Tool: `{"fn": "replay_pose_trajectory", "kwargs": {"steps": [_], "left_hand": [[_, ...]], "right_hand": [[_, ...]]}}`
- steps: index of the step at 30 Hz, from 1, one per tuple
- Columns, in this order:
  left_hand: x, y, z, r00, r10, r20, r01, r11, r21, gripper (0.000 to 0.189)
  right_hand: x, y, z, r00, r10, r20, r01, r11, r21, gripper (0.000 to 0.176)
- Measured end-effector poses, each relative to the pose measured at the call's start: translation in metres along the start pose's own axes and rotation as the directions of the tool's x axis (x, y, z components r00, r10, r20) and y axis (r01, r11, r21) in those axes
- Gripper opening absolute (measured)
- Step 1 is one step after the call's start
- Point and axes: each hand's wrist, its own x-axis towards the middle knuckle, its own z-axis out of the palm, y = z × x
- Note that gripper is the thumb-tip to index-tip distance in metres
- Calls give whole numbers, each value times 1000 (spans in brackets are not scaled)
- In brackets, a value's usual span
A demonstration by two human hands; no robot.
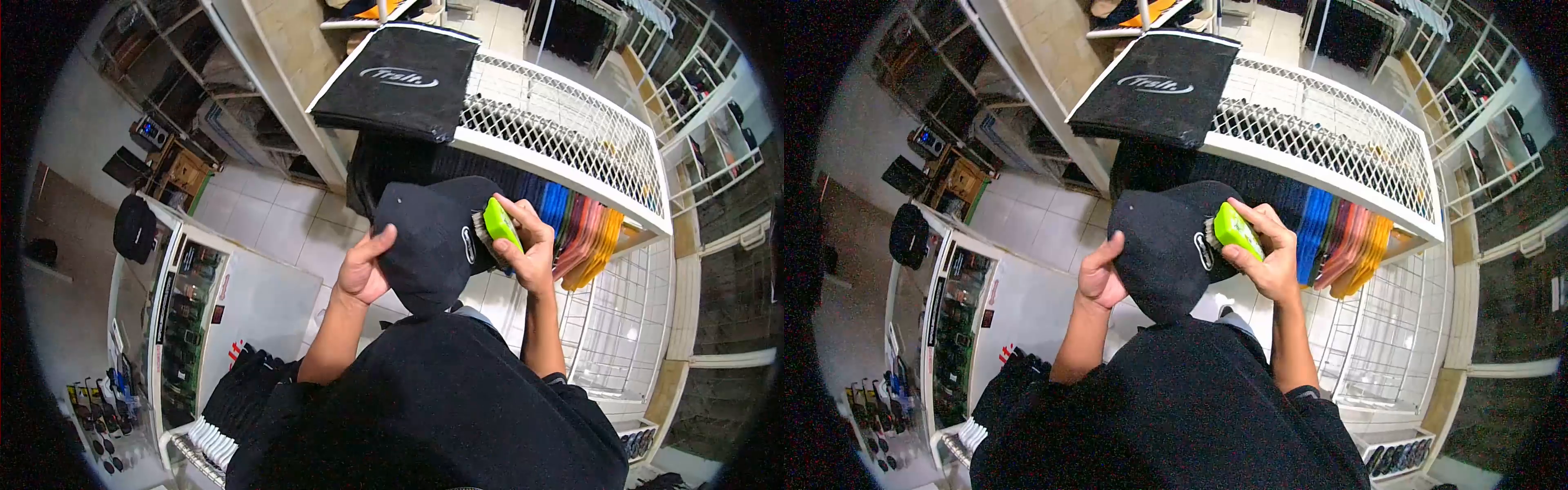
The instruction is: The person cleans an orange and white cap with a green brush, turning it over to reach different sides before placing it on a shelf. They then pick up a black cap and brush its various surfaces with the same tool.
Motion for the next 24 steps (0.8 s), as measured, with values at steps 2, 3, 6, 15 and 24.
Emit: {"fn": "replay_pose_trajectory", "kwargs": {"steps": [2, 3, 6, 15, 24], "left_hand": [[23, -7, 4, 982, -133, 133, 167, 941, -293, 50], [35, -15, 9, 986, -150, 76, 164, 960, -227, 52], [67, -32, 29, 983, -181, -39, 176, 979, -101, 52], [128, -68, 38, 994, -25, 102, 19, 998, 59, 56], [148, -90, 40, 800, -176, 574, 411, 857, -310, 72]], "right_hand": [[7, 3, -20, 999, -46, -27, 44, 997, -57, 65], [10, 7, -30, 998, -43, -43, 40, 997, -62, 64], [20, 11, -56, 996, -43, -74, 36, 996, -83, 63], [38, 24, -126, 965, 108, -237, -83, 990, 114, 49], [50, 46, -190, 894, 402, -198, -275, 840, 467, 30]]}}
